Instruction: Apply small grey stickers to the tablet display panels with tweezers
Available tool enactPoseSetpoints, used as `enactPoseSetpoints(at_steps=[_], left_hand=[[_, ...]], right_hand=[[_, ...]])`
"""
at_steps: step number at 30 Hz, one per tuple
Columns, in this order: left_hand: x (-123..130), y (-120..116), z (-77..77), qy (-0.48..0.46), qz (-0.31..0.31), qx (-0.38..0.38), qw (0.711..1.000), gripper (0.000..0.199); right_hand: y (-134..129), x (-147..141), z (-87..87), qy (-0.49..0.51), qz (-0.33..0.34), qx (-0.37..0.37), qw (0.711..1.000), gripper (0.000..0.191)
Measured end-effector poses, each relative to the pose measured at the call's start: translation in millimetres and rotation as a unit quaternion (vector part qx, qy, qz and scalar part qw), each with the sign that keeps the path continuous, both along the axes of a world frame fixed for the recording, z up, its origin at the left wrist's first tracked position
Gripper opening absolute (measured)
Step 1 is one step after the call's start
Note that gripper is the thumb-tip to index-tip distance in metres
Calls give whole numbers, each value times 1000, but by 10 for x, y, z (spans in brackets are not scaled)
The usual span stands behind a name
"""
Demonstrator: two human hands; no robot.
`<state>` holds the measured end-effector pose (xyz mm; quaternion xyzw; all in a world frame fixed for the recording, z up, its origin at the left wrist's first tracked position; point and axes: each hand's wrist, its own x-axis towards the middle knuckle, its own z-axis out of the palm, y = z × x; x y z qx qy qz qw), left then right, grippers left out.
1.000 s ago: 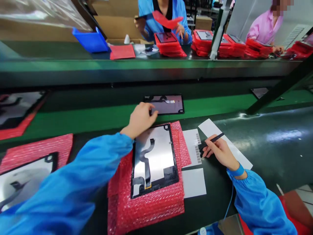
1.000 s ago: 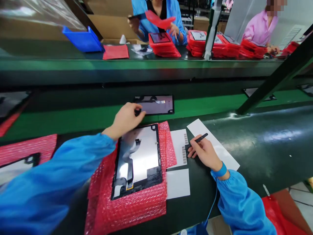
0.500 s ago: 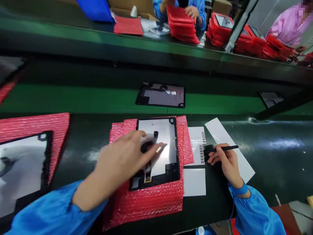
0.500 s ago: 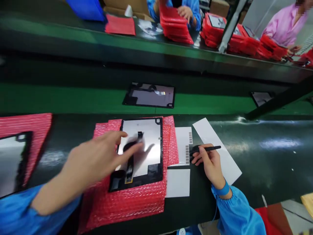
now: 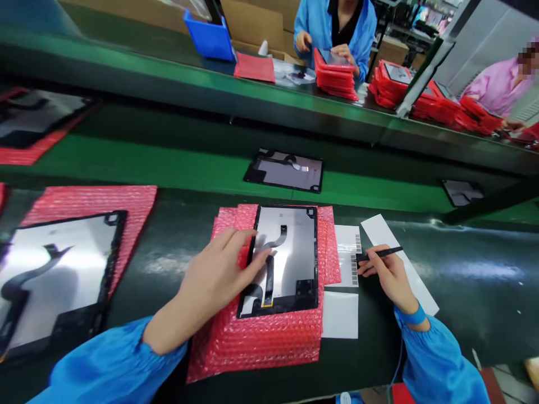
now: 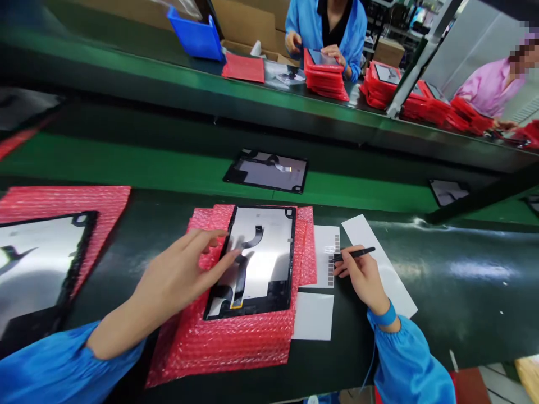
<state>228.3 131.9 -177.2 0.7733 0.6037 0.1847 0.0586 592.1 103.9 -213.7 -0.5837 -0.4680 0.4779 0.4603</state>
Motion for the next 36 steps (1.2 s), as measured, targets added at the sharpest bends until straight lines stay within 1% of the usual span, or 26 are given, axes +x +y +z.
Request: enactPoseSetpoints(at_steps=[1,2,3,5,7,9,11,14,16,18,20,22,24,25,26,28,30,32,34,36], left_hand=[[86,-67,9,-38,-61,36,997,35],[194,-146,21,-71,-130,55,987,29],[320,-233,33,-89,-201,60,974,26],[591,-421,46,-82,-315,51,944,25],[824,-604,23,-36,-390,49,919,32],[965,-773,-54,12,-433,59,900,42],[1007,-924,-179,42,-448,63,891,53],[967,-1095,-369,48,-443,49,894,65],[926,-1135,-424,37,-439,37,897,70],[881,-1084,-382,21,-446,33,894,70],[812,-938,-249,7,-454,37,890,64],[705,-734,-78,-8,-442,46,896,53],[573,-543,51,-22,-402,62,913,44],[509,-476,76,-25,-382,70,921,42],[453,-435,68,-24,-371,74,925,42],[380,-438,-39,-7,-382,62,922,44],[355,-524,-213,17,-410,38,911,50],[353,-625,-370,38,-422,24,905,55],[352,-688,-445,56,-417,24,907,55],[358,-707,-433,66,-414,26,908,53]], right_hand=[[24,2,19,-10,6,-2,1000,47],[38,3,34,-17,9,-5,1000,47],[40,2,46,-21,7,-9,1000,47],[-2,1,63,-26,-3,-19,999,47],[-109,0,73,-26,-15,-27,999,46],[-274,-6,73,-20,-22,-35,999,43],[-470,-28,57,-7,-25,-44,999,40],[-739,-102,-2,18,-21,-53,998,33],[-864,-153,-48,25,-14,-44,999,27],[-943,-178,-71,0,-23,2,1000,20],[-997,-168,-67,-83,-1,79,993,17],[-1045,-139,-62,-196,72,146,967,22],[-1090,-118,-91,-287,141,184,929,33],[-1108,-116,-123,-315,154,196,916,40],[-1123,-118,-165,-336,154,205,906,44],[-1142,-125,-259,-366,147,220,892,43],[-1149,-110,-338,-397,149,227,876,38],[-1146,-49,-381,-434,148,234,857,34],[-1132,48,-382,-461,141,237,844,31],[-1112,140,-340,-469,134,237,841,31]])
